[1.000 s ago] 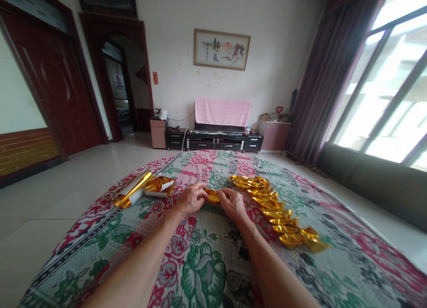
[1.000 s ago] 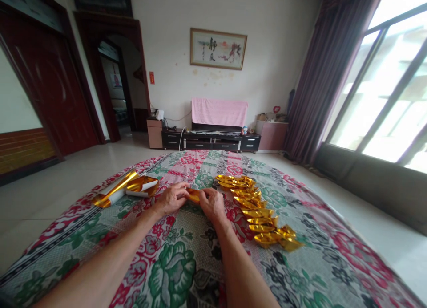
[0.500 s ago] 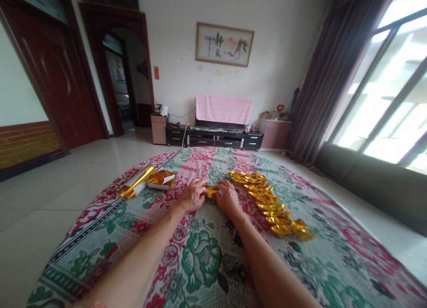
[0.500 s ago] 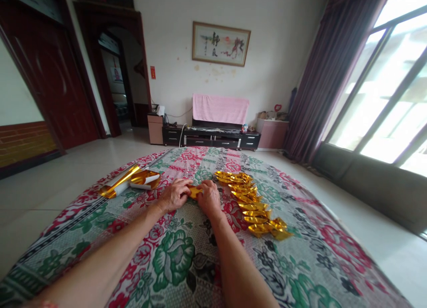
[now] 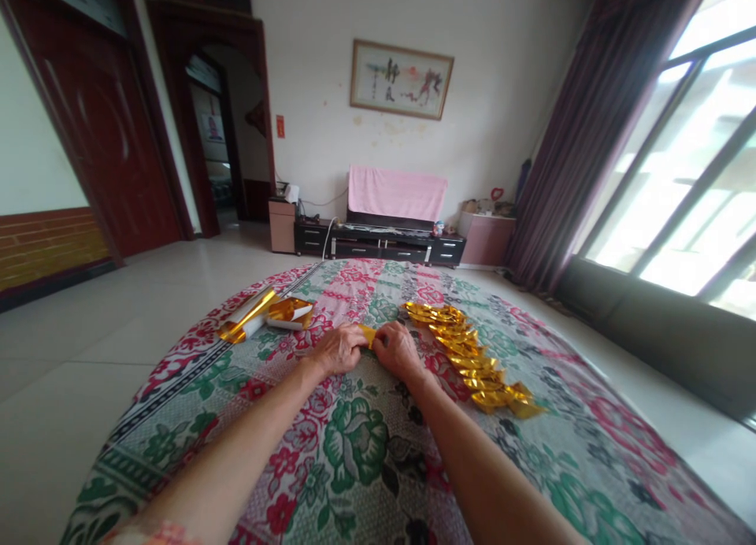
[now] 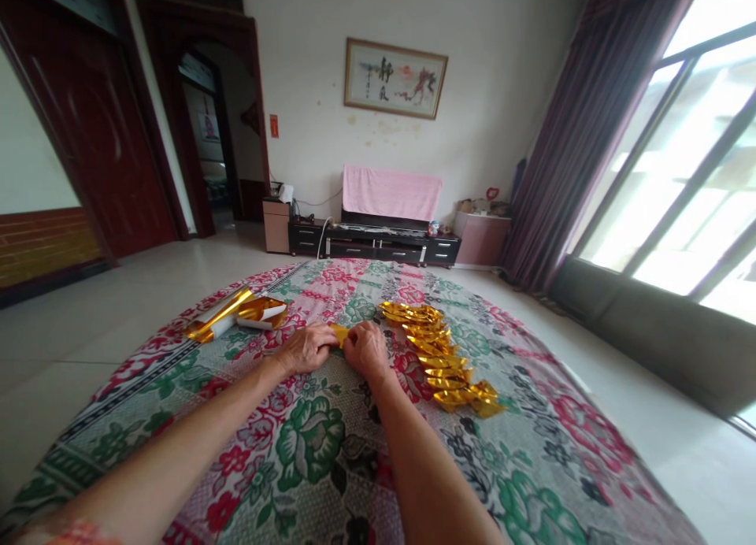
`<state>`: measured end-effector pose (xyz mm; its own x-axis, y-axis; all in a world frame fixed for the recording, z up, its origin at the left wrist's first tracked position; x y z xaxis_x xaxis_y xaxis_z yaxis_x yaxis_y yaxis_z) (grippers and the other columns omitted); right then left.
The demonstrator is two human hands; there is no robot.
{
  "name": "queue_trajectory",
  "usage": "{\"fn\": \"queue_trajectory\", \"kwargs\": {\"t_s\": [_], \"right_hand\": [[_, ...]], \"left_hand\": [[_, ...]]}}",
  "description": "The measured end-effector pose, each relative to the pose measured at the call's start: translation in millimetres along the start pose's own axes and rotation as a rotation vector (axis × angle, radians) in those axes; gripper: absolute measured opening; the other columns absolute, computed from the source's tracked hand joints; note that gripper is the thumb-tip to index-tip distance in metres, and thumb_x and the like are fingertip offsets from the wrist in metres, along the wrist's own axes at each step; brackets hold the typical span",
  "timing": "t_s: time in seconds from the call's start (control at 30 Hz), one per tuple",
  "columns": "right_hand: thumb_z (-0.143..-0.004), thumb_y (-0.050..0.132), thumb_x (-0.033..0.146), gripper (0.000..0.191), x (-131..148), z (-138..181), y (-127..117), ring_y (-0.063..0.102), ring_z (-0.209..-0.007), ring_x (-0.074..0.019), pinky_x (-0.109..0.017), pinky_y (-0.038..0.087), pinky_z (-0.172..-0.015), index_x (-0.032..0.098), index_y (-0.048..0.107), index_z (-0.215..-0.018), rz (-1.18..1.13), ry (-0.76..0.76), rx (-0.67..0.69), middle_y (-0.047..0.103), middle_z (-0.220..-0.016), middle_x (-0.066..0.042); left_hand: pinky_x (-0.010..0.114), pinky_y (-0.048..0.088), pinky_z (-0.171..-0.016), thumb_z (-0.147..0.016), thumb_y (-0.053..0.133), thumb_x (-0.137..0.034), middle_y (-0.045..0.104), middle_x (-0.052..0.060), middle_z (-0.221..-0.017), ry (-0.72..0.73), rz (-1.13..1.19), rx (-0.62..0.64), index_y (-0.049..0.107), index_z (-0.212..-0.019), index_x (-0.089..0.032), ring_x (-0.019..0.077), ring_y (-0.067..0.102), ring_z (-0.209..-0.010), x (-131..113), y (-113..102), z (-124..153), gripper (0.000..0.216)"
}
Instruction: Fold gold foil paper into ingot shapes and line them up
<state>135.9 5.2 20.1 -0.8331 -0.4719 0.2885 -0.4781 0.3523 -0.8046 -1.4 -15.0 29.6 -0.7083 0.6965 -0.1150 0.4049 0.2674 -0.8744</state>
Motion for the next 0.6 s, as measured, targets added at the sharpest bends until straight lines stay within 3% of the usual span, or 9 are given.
{"fn": "queue_trajectory", "kwargs": {"t_s": [0.2, 0.6], "right_hand": [[-0.081, 0.046, 0.028, 0.016, 8.9, 9.7, -8.4, 0.049, -0.088, -0.0158, -0.027, 0.032, -0.079, 0.020, 0.059, -0.087, 0.029, 0.056, 0.063, 0.057, -0.095, -0.004], [-0.082, 0.045, 0.027, 0.016, 10.6, 11.7, -10.8, 0.048, -0.092, -0.0161, -0.029, 0.030, -0.082, 0.021, 0.056, -0.091, 0.012, 0.041, 0.080, 0.055, -0.100, -0.004]], "left_hand": [[0.028, 0.041, -0.091, -0.071, 0.042, -0.008, 0.060, 0.003, -0.102, 0.000, 0.018, 0.065, 0.065, -0.101, -0.023, 0.0152, 0.053, -0.097, 1.0, 0.5, 5.8, 0.040], [0.033, 0.041, -0.096, -0.068, 0.042, -0.006, 0.066, 0.001, -0.103, -0.028, 0.100, -0.023, 0.068, -0.096, -0.023, 0.0150, 0.054, -0.104, 15.5, 1.4, 15.1, 0.041]]}}
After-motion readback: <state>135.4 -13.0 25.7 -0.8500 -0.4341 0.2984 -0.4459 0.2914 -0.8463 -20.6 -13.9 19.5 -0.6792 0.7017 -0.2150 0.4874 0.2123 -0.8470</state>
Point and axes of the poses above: each hand's wrist, its own z-axis away from the middle knuckle, its own y-axis out of the palm, x = y × z, the point moved 4 cm from there along -z, towards the middle knuckle
